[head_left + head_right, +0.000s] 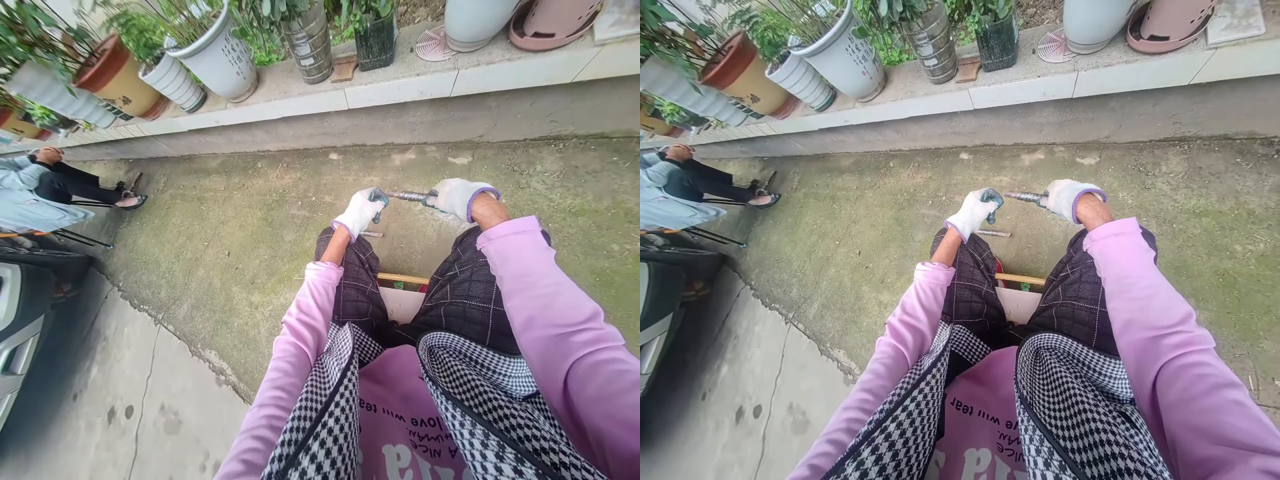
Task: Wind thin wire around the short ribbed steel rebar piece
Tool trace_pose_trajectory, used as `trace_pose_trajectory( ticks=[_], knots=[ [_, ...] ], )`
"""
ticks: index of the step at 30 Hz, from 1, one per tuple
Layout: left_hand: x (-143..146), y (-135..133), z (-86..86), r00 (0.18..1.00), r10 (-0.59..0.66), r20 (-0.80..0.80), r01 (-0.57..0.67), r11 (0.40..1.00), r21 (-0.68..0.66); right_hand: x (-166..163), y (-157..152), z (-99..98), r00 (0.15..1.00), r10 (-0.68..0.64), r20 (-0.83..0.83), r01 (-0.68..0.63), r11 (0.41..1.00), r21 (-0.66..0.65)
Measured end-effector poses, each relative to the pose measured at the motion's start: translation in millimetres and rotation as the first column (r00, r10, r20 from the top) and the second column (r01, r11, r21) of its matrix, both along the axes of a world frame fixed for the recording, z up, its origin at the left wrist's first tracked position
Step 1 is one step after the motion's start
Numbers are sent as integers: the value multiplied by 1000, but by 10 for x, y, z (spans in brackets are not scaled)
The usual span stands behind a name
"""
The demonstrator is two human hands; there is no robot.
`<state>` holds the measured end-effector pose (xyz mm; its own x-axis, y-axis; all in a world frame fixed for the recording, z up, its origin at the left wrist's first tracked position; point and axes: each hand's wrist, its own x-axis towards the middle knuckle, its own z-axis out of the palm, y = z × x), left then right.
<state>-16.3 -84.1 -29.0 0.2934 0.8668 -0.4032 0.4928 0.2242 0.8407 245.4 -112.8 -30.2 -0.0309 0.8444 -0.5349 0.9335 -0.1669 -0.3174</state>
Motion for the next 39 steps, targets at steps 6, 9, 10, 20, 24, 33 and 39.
trace_pose_trajectory(
  ticks=[6, 9, 10, 20, 24, 33, 39],
  knots=[
    [20, -209, 273, 974, 26, 224, 26, 975, -223, -38, 73, 10, 999, 3, 42, -7, 997, 76],
    [15, -252, 275, 966, 1, 258, 65, 967, -248, -75, 9, 123, 998, -55, -39, 58, 996, 67],
    [18, -256, 253, 969, -10, 248, 74, 965, -250, -80, -26, 162, 986, -113, -124, 120, 992, 50],
    [117, -147, 36, 997, 6, 83, 0, 997, -79, -62, -396, 391, 576, -277, -769, 191, 960, -203],
    [41, -54, -40, 991, -28, 131, 45, 990, -131, 27, -443, 315, 645, -174, -744, -75, 955, -288],
    [28, -106, 33, 984, -145, 103, 157, 981, -114, 25, -347, 30, 948, -28, -318, -68, 956, -285],
    [112, -108, 3, 992, -31, 124, 45, 992, -114, -169, -202, 111, 987, -83, -137, 64, 988, -137]
  ],
)
